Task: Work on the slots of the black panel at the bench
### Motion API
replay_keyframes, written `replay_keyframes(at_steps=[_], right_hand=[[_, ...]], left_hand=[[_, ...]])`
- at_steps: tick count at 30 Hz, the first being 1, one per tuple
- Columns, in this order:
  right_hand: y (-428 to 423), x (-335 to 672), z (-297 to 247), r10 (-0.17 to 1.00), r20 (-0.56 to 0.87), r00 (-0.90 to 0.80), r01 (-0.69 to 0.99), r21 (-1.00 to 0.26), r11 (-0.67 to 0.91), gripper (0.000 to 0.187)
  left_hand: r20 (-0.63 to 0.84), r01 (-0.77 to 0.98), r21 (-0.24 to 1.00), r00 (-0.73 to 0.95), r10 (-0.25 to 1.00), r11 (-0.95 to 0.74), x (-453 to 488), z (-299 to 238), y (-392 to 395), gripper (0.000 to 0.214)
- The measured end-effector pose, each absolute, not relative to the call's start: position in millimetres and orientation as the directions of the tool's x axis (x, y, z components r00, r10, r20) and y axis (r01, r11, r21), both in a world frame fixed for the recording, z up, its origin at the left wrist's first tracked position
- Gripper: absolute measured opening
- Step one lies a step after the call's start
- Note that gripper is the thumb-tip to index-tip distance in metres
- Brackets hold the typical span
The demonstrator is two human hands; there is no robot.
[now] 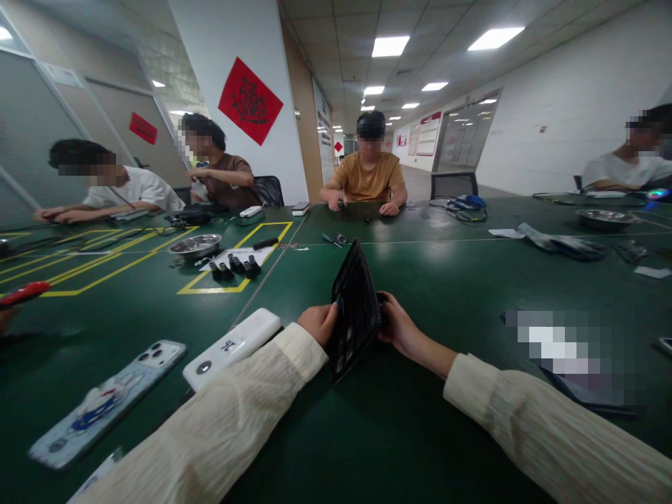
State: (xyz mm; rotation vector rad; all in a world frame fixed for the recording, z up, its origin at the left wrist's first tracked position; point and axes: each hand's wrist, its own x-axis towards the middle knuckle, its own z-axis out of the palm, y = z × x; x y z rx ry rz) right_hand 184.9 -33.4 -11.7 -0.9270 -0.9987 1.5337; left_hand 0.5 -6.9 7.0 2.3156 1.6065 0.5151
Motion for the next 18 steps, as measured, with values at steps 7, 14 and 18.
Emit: replay_keyframes(at_steps=[7, 14, 18], right_hand=[[-32.6, 187.0, -15.3, 0.982, -0.049, -0.18, -0.351, -0.93, -0.111, 0.031], [-30.6, 186.1, -16.5, 0.985, -0.06, -0.16, -0.345, -0.932, -0.112, 0.032], [-31.5, 184.6, -13.7, 0.986, -0.077, -0.149, -0.331, -0.935, -0.123, 0.032]], left_hand=[[0.184, 0.822, 0.481, 0.246, 0.952, -0.305, 1.8, 7.6, -9.6, 0.04], [0.198, 0.815, 0.455, 0.3, 0.933, -0.359, 1.5, 6.4, -8.9, 0.033], [0.234, 0.844, 0.379, 0.31, 0.921, -0.38, 0.7, -0.5, -7.8, 0.029]])
